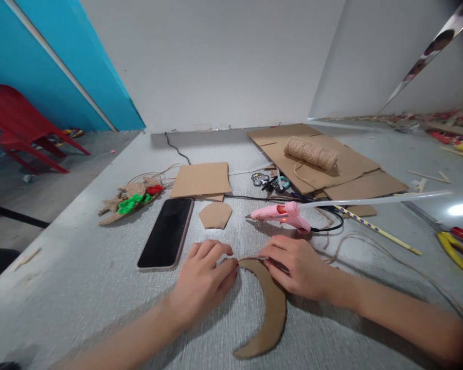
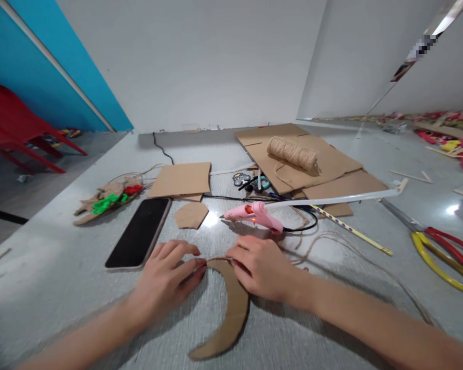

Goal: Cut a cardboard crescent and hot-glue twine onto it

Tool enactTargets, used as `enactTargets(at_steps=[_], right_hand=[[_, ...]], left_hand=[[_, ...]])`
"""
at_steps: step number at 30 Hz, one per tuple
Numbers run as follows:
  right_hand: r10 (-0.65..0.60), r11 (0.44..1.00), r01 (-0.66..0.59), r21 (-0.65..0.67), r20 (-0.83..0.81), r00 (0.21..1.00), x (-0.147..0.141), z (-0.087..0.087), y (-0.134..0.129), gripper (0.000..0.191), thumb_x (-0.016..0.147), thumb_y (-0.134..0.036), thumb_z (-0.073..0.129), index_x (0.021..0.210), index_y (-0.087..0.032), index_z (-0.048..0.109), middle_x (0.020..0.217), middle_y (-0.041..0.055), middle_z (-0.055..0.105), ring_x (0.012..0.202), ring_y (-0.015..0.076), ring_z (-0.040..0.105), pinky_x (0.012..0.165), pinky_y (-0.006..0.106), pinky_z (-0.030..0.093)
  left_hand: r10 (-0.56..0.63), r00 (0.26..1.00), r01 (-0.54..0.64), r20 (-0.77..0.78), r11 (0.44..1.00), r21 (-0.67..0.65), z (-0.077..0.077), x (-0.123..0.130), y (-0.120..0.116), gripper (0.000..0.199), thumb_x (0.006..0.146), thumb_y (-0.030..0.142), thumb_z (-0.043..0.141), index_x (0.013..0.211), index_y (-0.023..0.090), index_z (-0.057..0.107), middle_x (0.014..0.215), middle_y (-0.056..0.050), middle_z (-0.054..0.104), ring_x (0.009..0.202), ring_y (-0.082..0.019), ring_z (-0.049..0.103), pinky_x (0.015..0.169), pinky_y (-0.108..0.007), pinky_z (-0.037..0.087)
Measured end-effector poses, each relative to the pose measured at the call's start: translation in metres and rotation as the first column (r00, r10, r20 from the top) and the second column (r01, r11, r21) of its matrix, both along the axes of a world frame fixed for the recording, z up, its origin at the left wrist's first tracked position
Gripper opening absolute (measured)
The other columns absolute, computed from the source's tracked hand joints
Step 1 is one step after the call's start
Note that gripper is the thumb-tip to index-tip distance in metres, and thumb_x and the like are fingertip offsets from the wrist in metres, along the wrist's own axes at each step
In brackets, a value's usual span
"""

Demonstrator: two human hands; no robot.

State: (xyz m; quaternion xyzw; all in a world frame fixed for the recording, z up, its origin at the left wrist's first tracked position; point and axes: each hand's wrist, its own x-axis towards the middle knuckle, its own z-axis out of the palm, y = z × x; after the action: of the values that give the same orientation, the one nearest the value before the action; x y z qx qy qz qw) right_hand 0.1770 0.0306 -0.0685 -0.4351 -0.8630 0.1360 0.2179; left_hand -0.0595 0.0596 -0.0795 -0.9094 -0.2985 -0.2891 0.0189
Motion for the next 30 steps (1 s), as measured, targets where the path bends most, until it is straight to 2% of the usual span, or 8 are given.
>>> enactTargets(at_steps=[3,12,18,22,25,27,29,30], right_hand=[[-0.020,1.000,0.020,-0.009,0.013,1.000,0.005,-0.003,-0.004,0.020,0.092,-0.017,0.049,0.097,-0.018,0.068,0.086,0.0042,0.062,0.074,0.0145,0.056,0.063,0.027,0.039],[0.022,0.993,-0.032,0.111,0.092,0.996,0.010,-0.007,-0.009,0.019,0.093,-0.019,0.049,0.102,-0.018,0.067,0.088,0.0053,0.063,0.077,0.0160,0.056,0.060,0.027,0.037],[0.050,0.974,-0.106,0.200,0.268,0.962,0.007,-0.006,-0.010,0.014,0.092,-0.017,0.051,0.096,-0.014,0.064,0.082,0.0050,0.062,0.073,0.0173,0.052,0.056,0.028,0.034],[0.054,0.968,-0.136,0.209,0.358,0.932,0.004,-0.001,-0.013,0.015,0.091,-0.016,0.051,0.098,-0.013,0.064,0.082,0.0052,0.063,0.074,0.0195,0.053,0.059,0.031,0.035],[-0.030,0.984,-0.025,0.178,0.298,0.954,0.002,0.001,-0.017,0.024,0.092,-0.027,0.052,0.109,-0.014,0.062,0.091,0.0074,0.066,0.081,0.0225,0.055,0.068,0.035,0.039],[-0.073,0.985,0.032,0.171,0.241,0.968,-0.001,0.001,-0.019,0.042,0.091,-0.044,0.055,0.117,-0.012,0.059,0.099,0.0106,0.067,0.086,0.0258,0.056,0.074,0.040,0.041],[-0.061,0.986,0.030,0.163,0.189,0.980,-0.003,-0.001,-0.020,0.062,0.086,-0.059,0.058,0.122,-0.009,0.056,0.107,0.0140,0.066,0.094,0.0293,0.057,0.080,0.045,0.041],[-0.040,0.989,0.016,0.145,0.163,0.986,-0.004,-0.002,-0.021,0.065,0.084,-0.061,0.059,0.124,-0.009,0.055,0.110,0.0145,0.066,0.098,0.0301,0.057,0.084,0.046,0.041]], left_hand=[[0.009,1.000,-0.009,-0.003,1.000,0.001,0.000,0.001,0.000,0.016,0.089,0.017,0.056,0.077,0.020,0.066,0.088,-0.003,0.066,0.083,-0.021,0.055,0.068,-0.033,0.035],[0.012,1.000,-0.013,-0.018,1.000,-0.023,0.000,0.000,-0.003,0.018,0.092,0.017,0.054,0.077,0.019,0.064,0.091,-0.003,0.065,0.084,-0.021,0.053,0.069,-0.033,0.034],[0.012,0.999,-0.012,-0.030,1.000,-0.014,0.000,0.000,-0.003,0.017,0.091,0.016,0.055,0.077,0.019,0.064,0.090,-0.003,0.066,0.084,-0.021,0.054,0.069,-0.033,0.034],[0.027,1.000,-0.027,-0.015,1.000,0.001,0.000,0.002,-0.003,0.013,0.090,0.017,0.055,0.081,0.020,0.064,0.090,-0.004,0.065,0.084,-0.021,0.055,0.069,-0.033,0.037],[0.057,0.998,-0.057,0.004,0.998,-0.006,-0.002,0.002,-0.002,0.006,0.089,0.018,0.055,0.090,0.018,0.061,0.093,-0.006,0.064,0.084,-0.023,0.054,0.071,-0.034,0.040],[0.072,0.997,-0.072,0.008,0.997,-0.018,-0.003,0.001,-0.001,0.008,0.088,0.019,0.055,0.095,0.017,0.059,0.097,-0.008,0.063,0.087,-0.024,0.054,0.073,-0.036,0.041],[0.066,0.998,-0.066,0.004,0.997,-0.037,-0.003,0.000,-0.002,0.012,0.087,0.022,0.056,0.098,0.017,0.057,0.100,-0.009,0.062,0.090,-0.025,0.055,0.074,-0.037,0.042],[0.057,0.998,-0.057,0.007,0.997,-0.044,-0.003,0.000,-0.002,0.014,0.087,0.022,0.057,0.100,0.017,0.056,0.100,-0.009,0.062,0.090,-0.025,0.055,0.074,-0.037,0.043]])
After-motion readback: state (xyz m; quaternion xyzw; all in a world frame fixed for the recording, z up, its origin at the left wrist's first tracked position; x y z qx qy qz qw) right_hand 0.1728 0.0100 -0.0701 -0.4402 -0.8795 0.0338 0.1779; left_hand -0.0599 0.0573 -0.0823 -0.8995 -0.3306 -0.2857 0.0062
